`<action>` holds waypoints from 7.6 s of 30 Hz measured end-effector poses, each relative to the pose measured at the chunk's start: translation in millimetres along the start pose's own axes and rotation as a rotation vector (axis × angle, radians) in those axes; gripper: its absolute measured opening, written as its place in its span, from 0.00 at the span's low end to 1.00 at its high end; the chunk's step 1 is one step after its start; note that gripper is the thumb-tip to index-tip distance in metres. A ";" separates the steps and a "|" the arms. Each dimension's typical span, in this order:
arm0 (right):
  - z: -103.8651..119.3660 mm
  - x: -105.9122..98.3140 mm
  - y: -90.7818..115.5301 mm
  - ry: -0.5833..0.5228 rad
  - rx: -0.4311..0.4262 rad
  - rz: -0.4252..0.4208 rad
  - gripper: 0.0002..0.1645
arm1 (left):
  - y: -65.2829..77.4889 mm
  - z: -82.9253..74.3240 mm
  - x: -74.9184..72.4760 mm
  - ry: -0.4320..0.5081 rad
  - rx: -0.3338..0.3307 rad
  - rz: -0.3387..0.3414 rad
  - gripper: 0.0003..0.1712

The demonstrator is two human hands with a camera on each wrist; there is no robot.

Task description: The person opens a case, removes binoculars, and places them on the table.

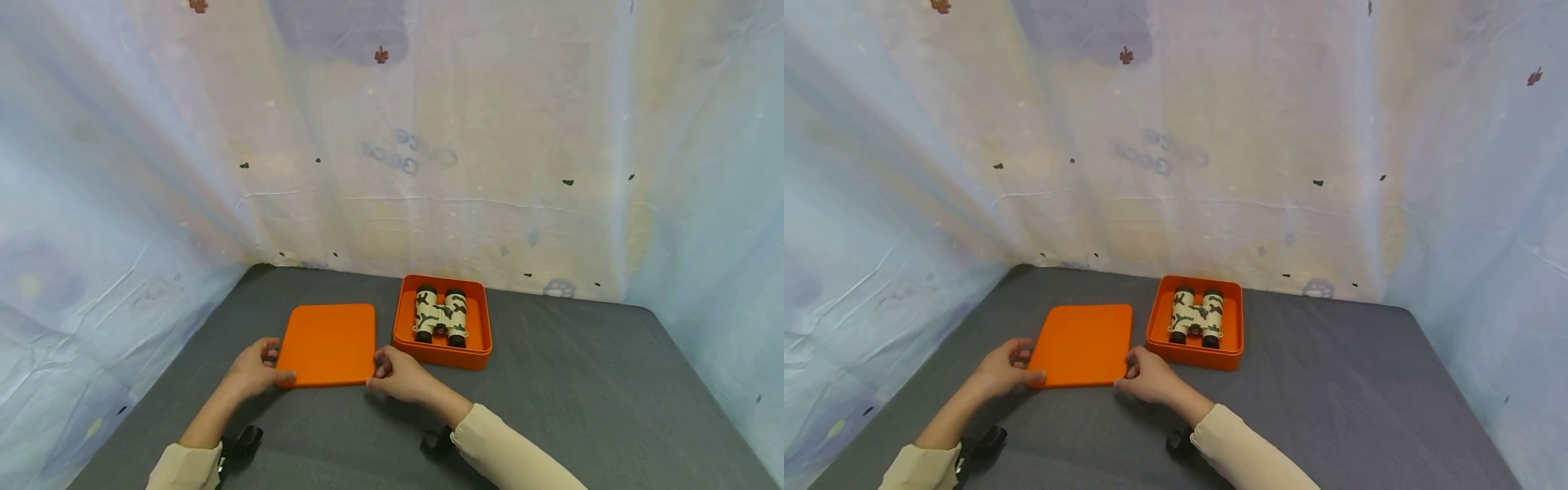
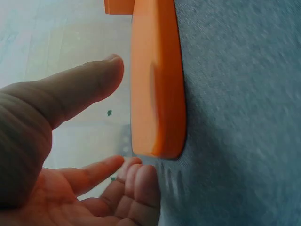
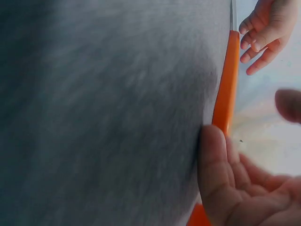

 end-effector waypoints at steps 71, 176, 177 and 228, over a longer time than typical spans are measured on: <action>27.0 -126.9 66.1 0.366 -0.363 -0.291 0.29 | -66.0 -147.4 123.2 0.388 0.388 0.147 0.37; -64.8 -149.7 -31.5 0.613 -0.078 -0.246 0.42 | -65.9 -151.4 128.2 0.321 0.378 0.217 0.40; -65.3 -149.8 -31.4 0.615 -0.076 -0.248 0.42 | -65.9 -151.5 128.4 0.319 0.377 0.217 0.40; -31.2 -159.0 -18.3 0.558 -0.177 -0.272 0.38 | -66.0 -151.2 129.4 0.337 0.373 0.219 0.41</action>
Point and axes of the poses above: each hand's wrist, its own y-axis away from the middle knuckle, its own x-axis out of the palm, z = x × y, the point moved 7 cm from there along -y, towards the middle knuckle, and after that the axes turned 1 degree about z, right-handed, at the moved point
